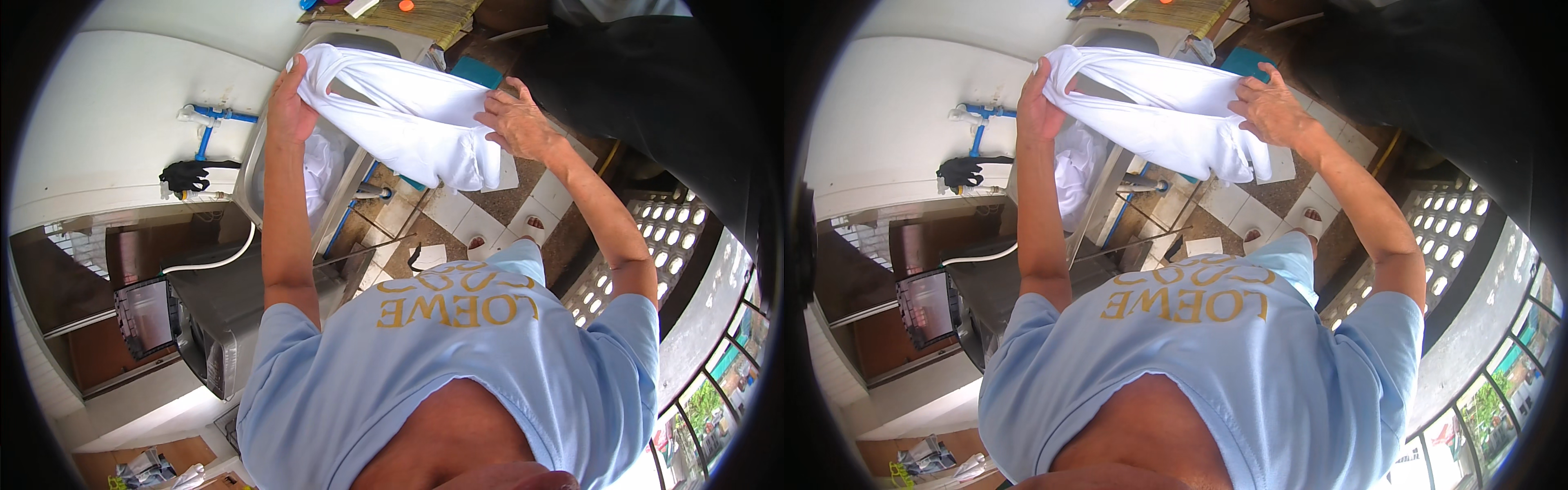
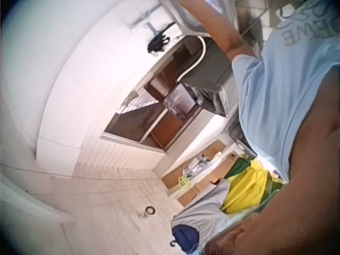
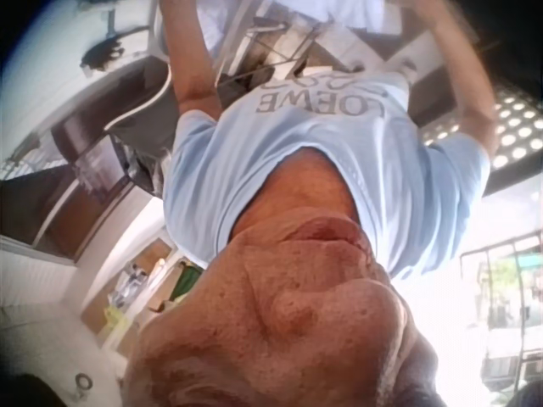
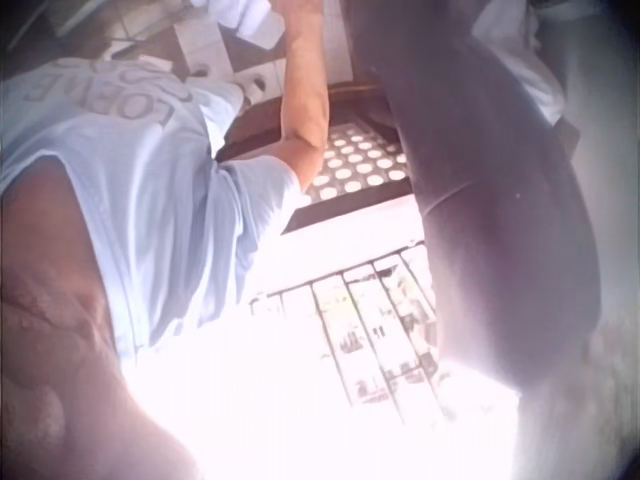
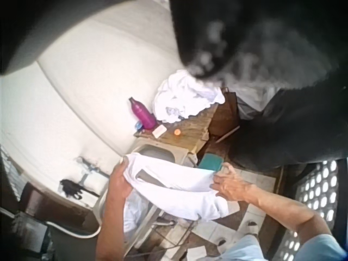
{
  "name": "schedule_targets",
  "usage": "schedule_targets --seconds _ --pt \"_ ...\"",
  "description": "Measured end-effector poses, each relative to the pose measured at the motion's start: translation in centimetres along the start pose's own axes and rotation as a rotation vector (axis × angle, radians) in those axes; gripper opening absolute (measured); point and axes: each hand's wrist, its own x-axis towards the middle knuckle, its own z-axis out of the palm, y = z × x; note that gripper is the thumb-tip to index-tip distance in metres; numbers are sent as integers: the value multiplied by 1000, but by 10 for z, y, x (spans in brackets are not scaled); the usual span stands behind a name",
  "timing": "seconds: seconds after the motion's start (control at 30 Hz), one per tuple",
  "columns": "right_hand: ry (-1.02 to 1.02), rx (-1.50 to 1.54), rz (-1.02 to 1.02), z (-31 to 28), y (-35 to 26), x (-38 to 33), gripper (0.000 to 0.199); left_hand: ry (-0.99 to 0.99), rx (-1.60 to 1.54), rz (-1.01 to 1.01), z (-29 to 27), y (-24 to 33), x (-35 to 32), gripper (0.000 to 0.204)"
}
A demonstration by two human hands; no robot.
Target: The person washes a white shirt by hand in a basin of water, rubbing the fabric against itself and using a blue brush on a stained area.
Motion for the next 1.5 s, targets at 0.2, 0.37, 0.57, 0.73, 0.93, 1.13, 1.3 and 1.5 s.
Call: schedule_targets --seconds 0.2,0.37,0.57,0.73,0.93,1.13,1.3,1.5 --pt "84 168 11 -3 9 -3 9 13 9 -8 -9 -1 0 38" --pt "205 219 36 0 16 -9 12 -111 3 -18 -30 -3 4 35" --pt "440 302 188 -1 -2 -23 11 -58 30 39 -22 -12 3 30" --pt "531 586 401 20 -1 -33 7 -104 -123 10 -33 -16 5 26" --pt "601 893 565 48 -2 -42 7 -157 -144 -8 -26 -25 2 28" --pt "526 1274 614 61 -11 -46 17 -171 -187 32 -10 -13 -5 32" --pt "480 1430 478 58 -38 -40 26 -257 -408 -22 10 15 -8 34" --pt "234 1464 361 90 -71 -45 26 -300 -499 -84 10 41 -22 36"
